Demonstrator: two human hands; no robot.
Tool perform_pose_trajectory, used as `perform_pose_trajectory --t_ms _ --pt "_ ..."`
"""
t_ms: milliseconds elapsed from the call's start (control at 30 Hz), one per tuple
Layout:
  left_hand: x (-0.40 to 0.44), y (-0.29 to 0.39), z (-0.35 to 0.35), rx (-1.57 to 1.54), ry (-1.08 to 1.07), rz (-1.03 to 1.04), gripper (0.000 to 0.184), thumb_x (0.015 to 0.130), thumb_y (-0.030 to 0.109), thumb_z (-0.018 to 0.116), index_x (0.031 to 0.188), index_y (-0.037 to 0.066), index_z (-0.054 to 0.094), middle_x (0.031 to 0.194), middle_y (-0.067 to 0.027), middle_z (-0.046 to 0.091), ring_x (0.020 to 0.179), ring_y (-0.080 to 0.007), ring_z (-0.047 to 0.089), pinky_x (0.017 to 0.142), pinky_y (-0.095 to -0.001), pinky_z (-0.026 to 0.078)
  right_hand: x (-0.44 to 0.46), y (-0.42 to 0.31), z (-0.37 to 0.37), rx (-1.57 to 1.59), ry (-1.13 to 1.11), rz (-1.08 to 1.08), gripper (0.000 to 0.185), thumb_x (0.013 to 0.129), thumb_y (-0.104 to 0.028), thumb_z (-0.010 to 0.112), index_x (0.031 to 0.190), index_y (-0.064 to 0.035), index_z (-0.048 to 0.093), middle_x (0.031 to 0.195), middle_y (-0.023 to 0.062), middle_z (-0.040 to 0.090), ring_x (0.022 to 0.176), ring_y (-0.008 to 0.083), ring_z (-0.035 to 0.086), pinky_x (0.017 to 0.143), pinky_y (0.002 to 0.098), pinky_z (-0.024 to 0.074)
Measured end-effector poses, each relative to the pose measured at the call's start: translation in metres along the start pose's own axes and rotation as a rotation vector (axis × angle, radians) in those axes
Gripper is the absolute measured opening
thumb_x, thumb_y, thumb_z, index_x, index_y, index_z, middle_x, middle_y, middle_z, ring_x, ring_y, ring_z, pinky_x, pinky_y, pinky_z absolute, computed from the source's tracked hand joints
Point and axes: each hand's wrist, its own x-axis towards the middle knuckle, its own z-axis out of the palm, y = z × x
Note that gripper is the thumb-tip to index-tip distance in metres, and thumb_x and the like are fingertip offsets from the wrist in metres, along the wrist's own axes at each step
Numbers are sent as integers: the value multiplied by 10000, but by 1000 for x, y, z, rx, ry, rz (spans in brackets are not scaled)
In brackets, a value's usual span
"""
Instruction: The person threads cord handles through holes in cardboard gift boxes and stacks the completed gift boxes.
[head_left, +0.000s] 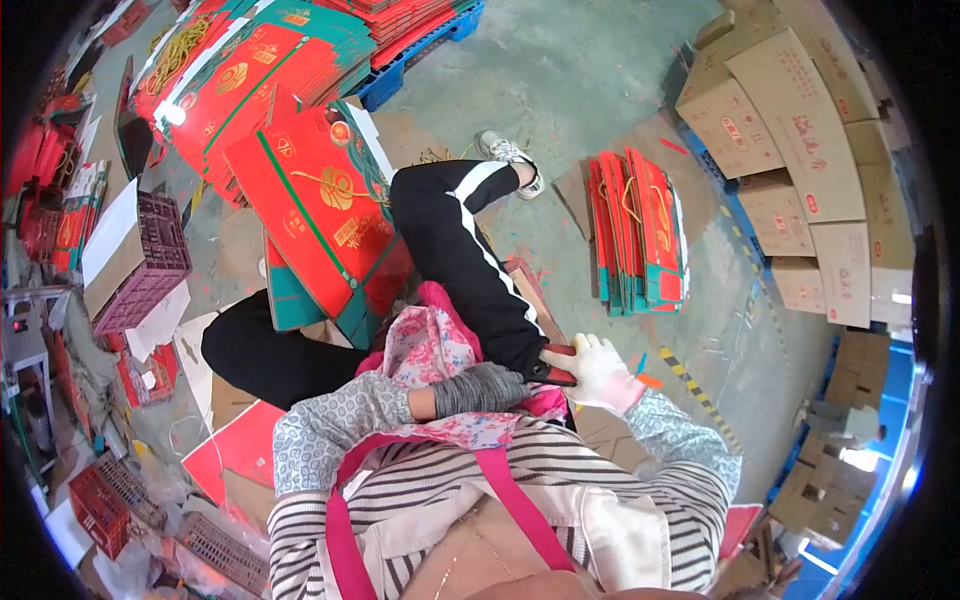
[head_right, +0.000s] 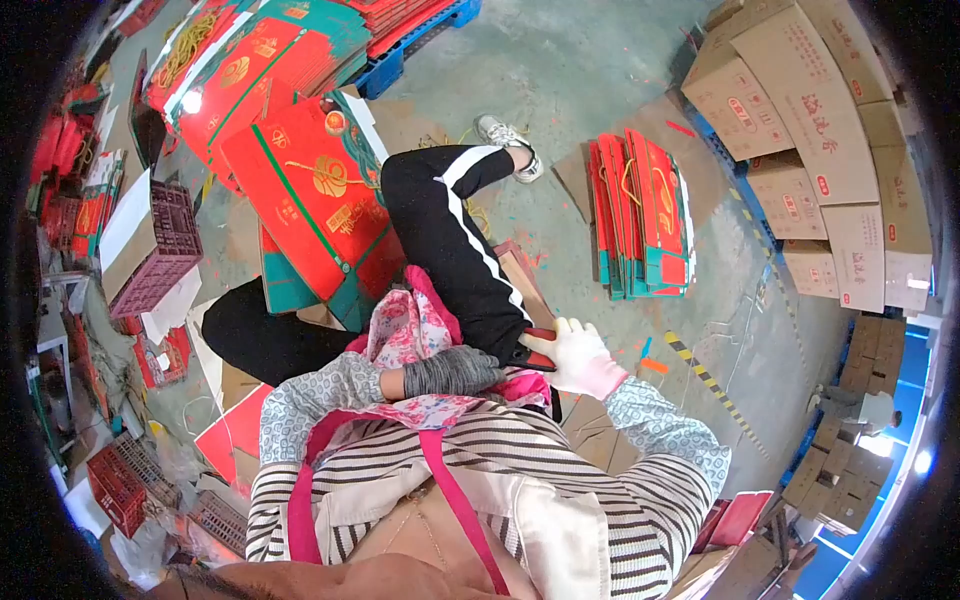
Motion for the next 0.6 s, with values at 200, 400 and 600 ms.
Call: perform_pose_trajectory --t_ms 200,400,600 --pt "-20 15 -5 -3 87 -7 223 849 280 517 1002 151 617 706 -114 608 646 -257 628 543 -378 498 49 -61 43 83 435 26 501 628 -369 726 1061 -174 565 989 160 490 963 329 498 757 446 413" --pt "-32 37 -24 -279 472 -489 525 841 494 537 946 -20 549 788 -221 609 720 -372 615 631 -431 487 7 -60 31 73 165 270 536 713 -470 645 1071 -95 508 1020 181 507 958 355 544 752 465 460" --pt "-8 34 -32 -221 22 -581 550 856 516 455 944 -15 569 774 -247 624 747 -394 629 667 -490 486 10 -66 54 201 129 439 563 718 -450 633 1088 -50 491 1073 238 498 952 401 567 799 479 470"
